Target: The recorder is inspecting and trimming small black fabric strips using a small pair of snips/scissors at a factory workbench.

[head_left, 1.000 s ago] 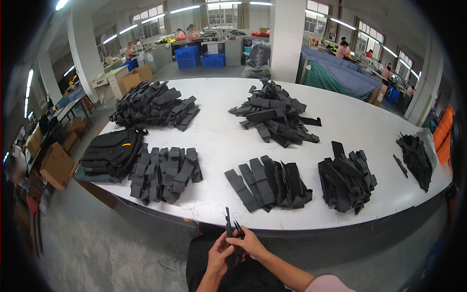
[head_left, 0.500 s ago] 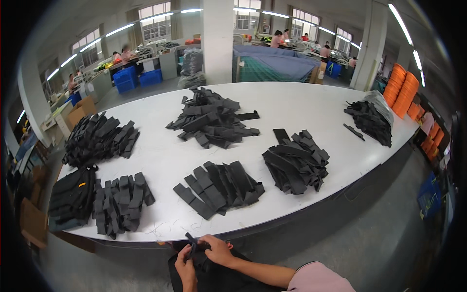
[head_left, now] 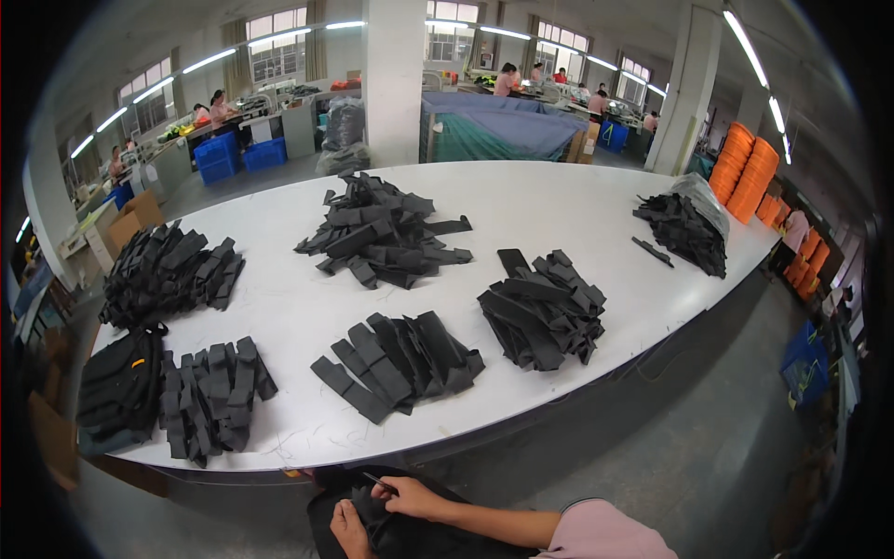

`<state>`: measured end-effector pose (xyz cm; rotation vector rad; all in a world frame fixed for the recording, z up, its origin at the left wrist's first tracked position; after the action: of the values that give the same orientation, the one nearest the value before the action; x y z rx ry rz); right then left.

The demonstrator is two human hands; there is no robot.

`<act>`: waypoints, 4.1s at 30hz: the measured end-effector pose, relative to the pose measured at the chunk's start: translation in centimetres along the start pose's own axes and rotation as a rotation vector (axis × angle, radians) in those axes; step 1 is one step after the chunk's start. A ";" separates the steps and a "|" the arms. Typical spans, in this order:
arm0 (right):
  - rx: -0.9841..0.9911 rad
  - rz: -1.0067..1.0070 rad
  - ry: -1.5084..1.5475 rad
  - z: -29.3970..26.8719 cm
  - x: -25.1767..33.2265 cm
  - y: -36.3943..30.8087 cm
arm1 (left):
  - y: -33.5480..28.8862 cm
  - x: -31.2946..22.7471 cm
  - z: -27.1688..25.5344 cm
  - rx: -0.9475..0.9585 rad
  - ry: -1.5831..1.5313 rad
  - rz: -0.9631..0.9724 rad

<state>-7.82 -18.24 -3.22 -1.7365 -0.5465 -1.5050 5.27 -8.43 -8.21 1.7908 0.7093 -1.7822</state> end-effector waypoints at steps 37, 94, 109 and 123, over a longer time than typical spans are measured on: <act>0.138 -0.710 -0.886 6.4 8.5 -3.2 | -4.4 -3.7 -3.5 -0.095 -0.032 -0.467; 0.556 -0.513 -0.811 7.6 8.1 -2.1 | -5.5 -3.4 -4.7 0.017 -0.046 -0.580; 0.681 -0.586 -0.831 9.2 8.4 -2.5 | -6.2 -2.3 -4.2 0.141 -0.139 -0.632; 0.654 -0.613 -0.809 8.5 8.4 -2.4 | -6.2 -2.7 -4.4 0.204 -0.132 -0.644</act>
<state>-2.39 -11.51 5.36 -1.6307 -1.8800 -0.7280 4.24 -0.94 -5.43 1.6544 1.1810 -2.4360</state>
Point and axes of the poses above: each hand's wrist, its own y-axis towards the middle knuckle, its own z-axis out of the palm, x = y × z, the point moved 8 cm from there along y, towards the middle knuckle, and after that the axes turned 2 degrees about y, right-handed, at the moved point
